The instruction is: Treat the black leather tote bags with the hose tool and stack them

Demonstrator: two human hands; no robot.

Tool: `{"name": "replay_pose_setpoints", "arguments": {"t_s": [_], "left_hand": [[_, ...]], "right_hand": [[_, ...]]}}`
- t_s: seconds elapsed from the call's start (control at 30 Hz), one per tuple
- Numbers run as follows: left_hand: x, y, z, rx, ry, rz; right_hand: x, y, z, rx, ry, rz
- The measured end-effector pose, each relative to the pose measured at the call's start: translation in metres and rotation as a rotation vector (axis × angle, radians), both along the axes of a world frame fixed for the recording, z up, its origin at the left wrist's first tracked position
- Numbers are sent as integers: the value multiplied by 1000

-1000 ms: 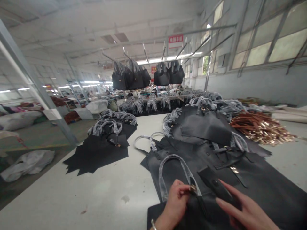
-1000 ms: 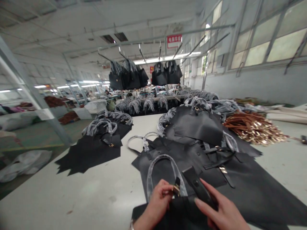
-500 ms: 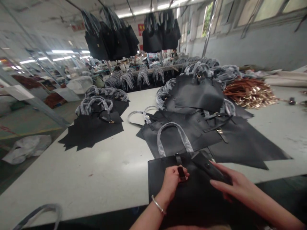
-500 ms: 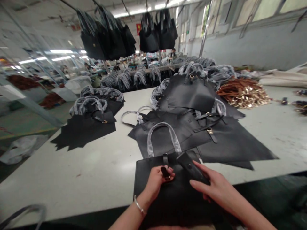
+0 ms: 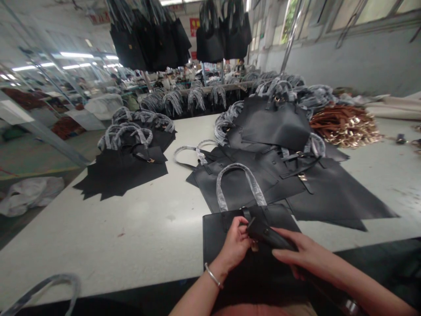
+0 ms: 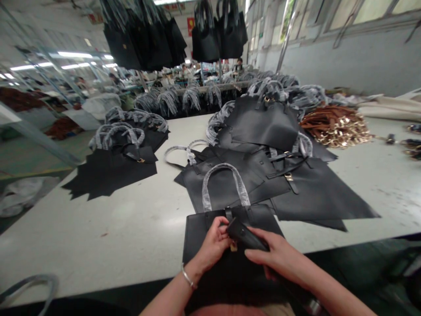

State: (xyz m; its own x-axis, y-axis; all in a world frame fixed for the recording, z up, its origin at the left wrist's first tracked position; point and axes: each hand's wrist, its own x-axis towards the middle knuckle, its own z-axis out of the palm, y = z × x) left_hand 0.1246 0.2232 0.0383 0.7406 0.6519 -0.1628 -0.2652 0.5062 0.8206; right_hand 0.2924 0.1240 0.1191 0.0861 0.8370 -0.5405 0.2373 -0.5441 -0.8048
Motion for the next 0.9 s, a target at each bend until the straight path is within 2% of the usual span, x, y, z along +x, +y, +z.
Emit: {"name": "replay_pose_setpoints", "arguments": {"t_s": [0.1,0.27,0.37,0.43,0.5,0.57,0.6,0.63,0.73,0.77,0.83,0.9], "left_hand": [[1,1,-1,-25,-22,33],[4,2,-6,-24,19,33],[2,5,-8,37,120,22],[0,7,-5,241,295,92],[-1,9,2,628,539,241],[4,9,8,1029,701,351],[8,8,10,1175,726,339],[14,7,10,1285,716,268],[34,7,3,1521,637,-76],[41,11,-1,1581,641,-154],[50,25,-9,1665,719,-196],[54,48,-14,1704,840,-157]], "right_hand": [[-1,7,3,74,-53,-37],[3,2,-5,-14,6,54],[10,7,-4,69,-104,-65],[23,10,1,124,-186,-167],[42,4,10,141,-197,-241],[60,-9,18,157,-171,-314],[67,-18,23,164,-159,-351],[74,-27,26,166,-152,-389],[85,-54,31,152,-145,-508],[87,-62,31,144,-145,-542],[89,-78,27,133,-135,-575],[89,-92,22,111,-109,-582]]}}
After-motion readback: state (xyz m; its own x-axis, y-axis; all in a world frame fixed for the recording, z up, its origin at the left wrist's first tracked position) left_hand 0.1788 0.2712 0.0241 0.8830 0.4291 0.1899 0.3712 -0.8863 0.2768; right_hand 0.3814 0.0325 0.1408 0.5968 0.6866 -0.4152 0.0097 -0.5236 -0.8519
